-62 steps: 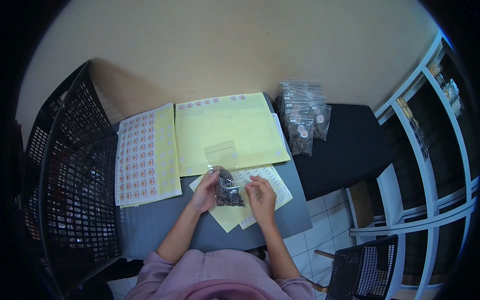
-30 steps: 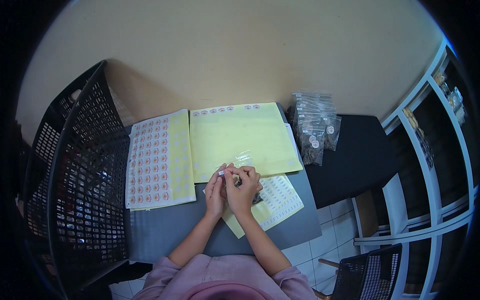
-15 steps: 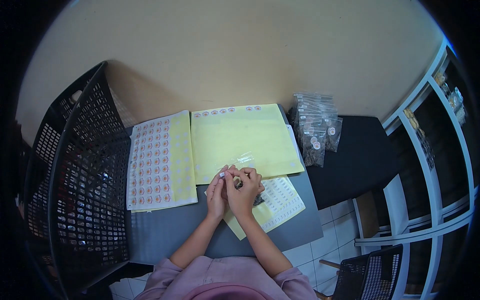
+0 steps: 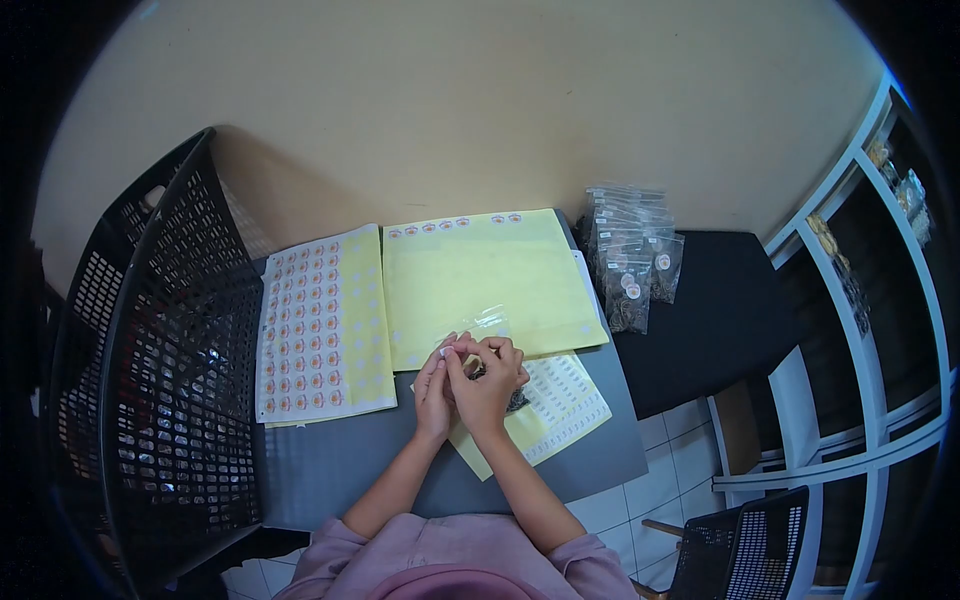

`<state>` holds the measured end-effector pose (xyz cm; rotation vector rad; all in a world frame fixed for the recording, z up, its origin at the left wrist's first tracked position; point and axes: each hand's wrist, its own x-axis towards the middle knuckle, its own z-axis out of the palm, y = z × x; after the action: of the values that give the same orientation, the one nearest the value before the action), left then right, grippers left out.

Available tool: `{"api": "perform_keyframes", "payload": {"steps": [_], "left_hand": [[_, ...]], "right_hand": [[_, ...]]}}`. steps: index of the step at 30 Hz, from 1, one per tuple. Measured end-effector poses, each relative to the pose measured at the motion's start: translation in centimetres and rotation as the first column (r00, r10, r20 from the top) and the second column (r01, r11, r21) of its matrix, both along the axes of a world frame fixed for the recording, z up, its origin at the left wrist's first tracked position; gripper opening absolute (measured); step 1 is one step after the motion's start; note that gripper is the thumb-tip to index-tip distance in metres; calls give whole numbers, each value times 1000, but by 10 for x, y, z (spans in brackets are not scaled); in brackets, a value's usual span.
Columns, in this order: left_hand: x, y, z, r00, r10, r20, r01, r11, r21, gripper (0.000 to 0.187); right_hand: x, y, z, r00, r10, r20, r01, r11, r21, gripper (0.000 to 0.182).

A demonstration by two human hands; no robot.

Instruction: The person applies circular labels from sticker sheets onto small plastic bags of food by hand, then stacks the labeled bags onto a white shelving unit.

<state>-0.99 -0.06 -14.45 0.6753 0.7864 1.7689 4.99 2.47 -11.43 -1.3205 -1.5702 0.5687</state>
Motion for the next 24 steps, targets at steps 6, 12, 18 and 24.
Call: {"api": "perform_keyframes", "payload": {"steps": [6, 12, 18, 24], "left_hand": [[1, -3, 1, 998, 7, -59, -3, 998, 68, 37], [1, -4, 0, 985, 14, -173, -5, 999, 49, 38], [0, -5, 4, 988, -36, -153, 45, 998, 54, 38], [0, -5, 3, 984, -29, -177, 42, 997, 72, 39]], "right_hand": [[2, -1, 5, 1000, -15, -5, 15, 1000, 27, 15], [8, 4, 1, 988, 28, -151, -42, 995, -93, 17], [10, 5, -5, 979, 10, -202, -25, 997, -73, 15], [12, 0, 3, 993, 33, -110, -37, 999, -40, 22]]}}
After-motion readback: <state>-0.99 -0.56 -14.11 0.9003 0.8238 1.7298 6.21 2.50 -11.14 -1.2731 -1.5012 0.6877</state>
